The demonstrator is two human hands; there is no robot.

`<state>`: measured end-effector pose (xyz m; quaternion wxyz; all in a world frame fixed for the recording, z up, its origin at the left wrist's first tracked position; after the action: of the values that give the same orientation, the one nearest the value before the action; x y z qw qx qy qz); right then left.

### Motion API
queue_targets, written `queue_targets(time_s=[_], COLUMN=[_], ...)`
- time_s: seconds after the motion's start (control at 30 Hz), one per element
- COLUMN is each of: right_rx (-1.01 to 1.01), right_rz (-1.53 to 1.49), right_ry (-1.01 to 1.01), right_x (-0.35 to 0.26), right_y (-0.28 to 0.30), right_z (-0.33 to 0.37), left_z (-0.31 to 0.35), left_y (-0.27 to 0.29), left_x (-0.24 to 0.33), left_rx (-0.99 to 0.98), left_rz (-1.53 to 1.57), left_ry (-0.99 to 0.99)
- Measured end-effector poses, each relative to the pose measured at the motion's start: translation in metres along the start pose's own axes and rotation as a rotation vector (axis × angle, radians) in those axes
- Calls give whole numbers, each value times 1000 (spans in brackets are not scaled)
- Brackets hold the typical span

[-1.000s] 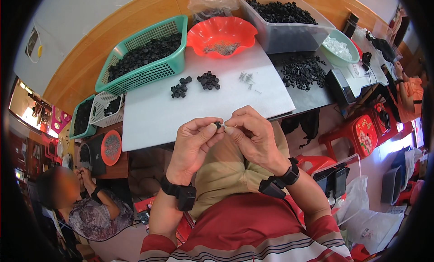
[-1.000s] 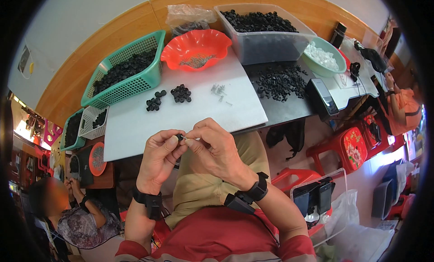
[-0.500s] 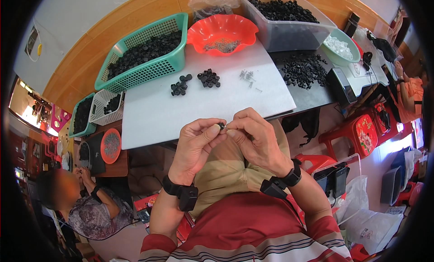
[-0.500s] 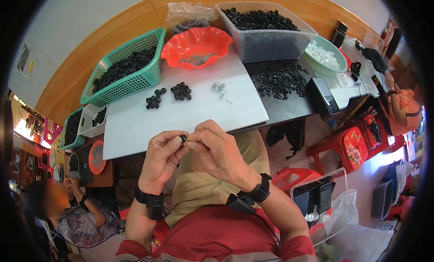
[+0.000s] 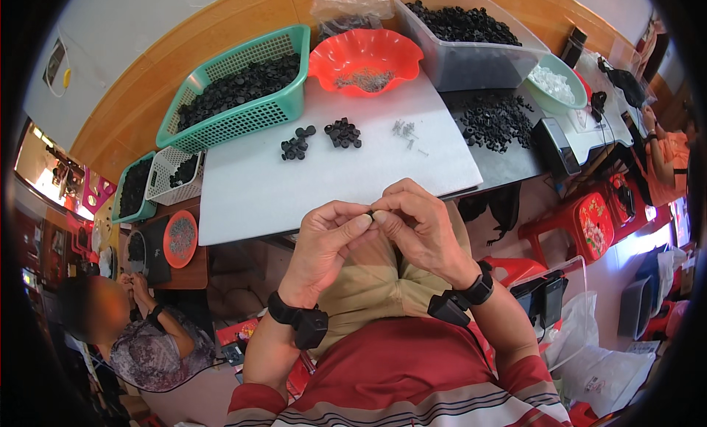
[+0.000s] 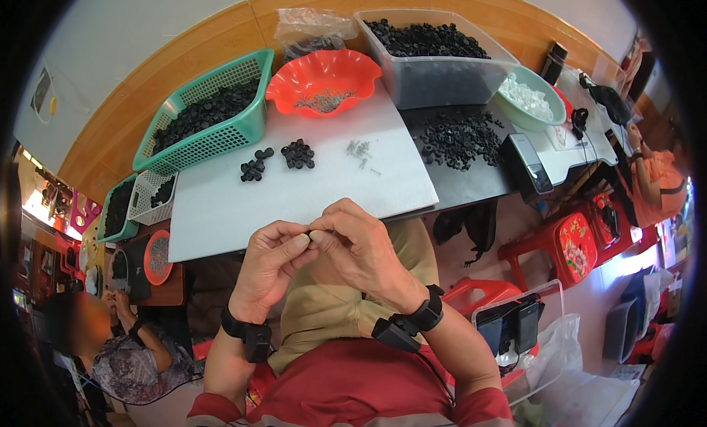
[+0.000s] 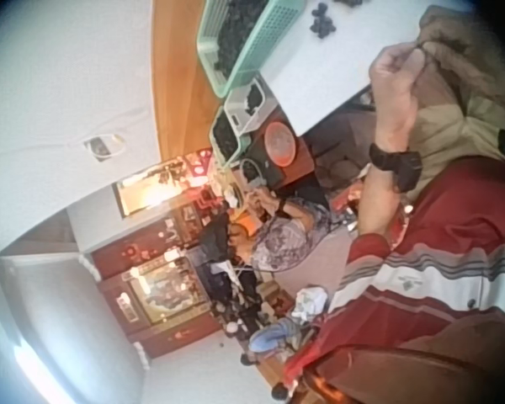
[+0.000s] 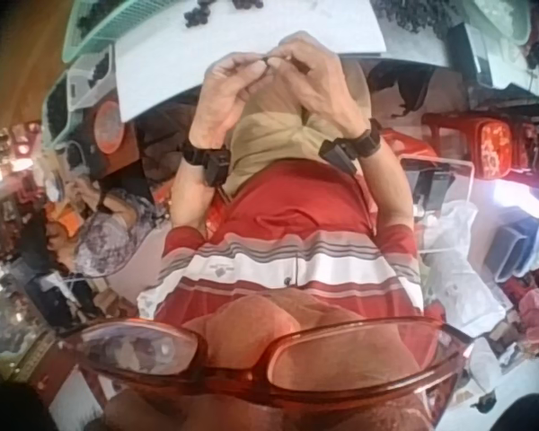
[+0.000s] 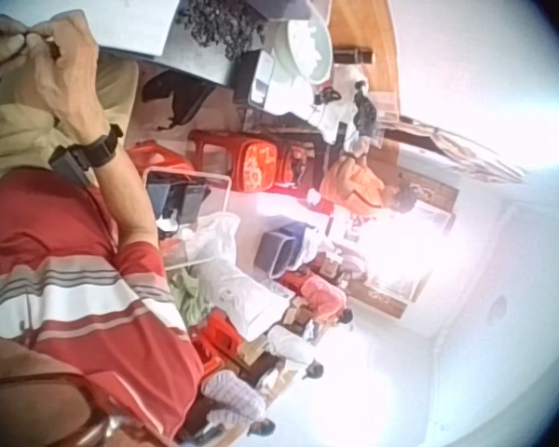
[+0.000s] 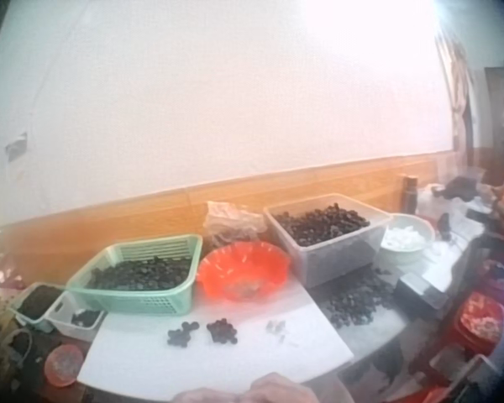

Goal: Assembling small black plastic fasteners by pressing components together.

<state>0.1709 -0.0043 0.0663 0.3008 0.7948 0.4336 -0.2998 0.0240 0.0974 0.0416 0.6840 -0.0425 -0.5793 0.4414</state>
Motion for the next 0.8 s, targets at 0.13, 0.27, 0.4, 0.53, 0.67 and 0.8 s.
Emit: queue_targets(time_s=[0.13, 0.27, 0.4, 0.53, 0.67, 0.8], right_rx=[-15, -37, -68, -80, -194, -382], right_rz=[32, 70, 78, 41, 341, 770], right_ry=[15, 33, 55, 74, 169, 119], right_x=[-1, 0, 2, 4, 16, 40], right_y=[1, 0, 0, 2, -5, -21], right_z=[-2, -4, -7, -22, -53, -79], left_z=[2, 3, 5, 6, 10, 11], left_y=[-2, -4, -3, 0, 11, 19], left_x=[2, 4, 5, 6, 8, 6], left_rx=[-5, -3, -7, 8, 71, 71], left_rz=[50, 56, 70, 70, 102, 123], left_ry=[30, 41, 43, 22, -42, -69])
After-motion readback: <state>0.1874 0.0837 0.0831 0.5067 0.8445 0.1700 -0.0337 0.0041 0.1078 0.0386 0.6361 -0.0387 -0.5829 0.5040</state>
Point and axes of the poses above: each hand's wrist, its own z-axis away from the middle knuckle, its own y-axis out of the back of the hand, x = y × z, the point moved 3 cm from there along -z, towards the middle knuckle, and after that the axes turned 14 degrees about y, right-handed, at the moved point
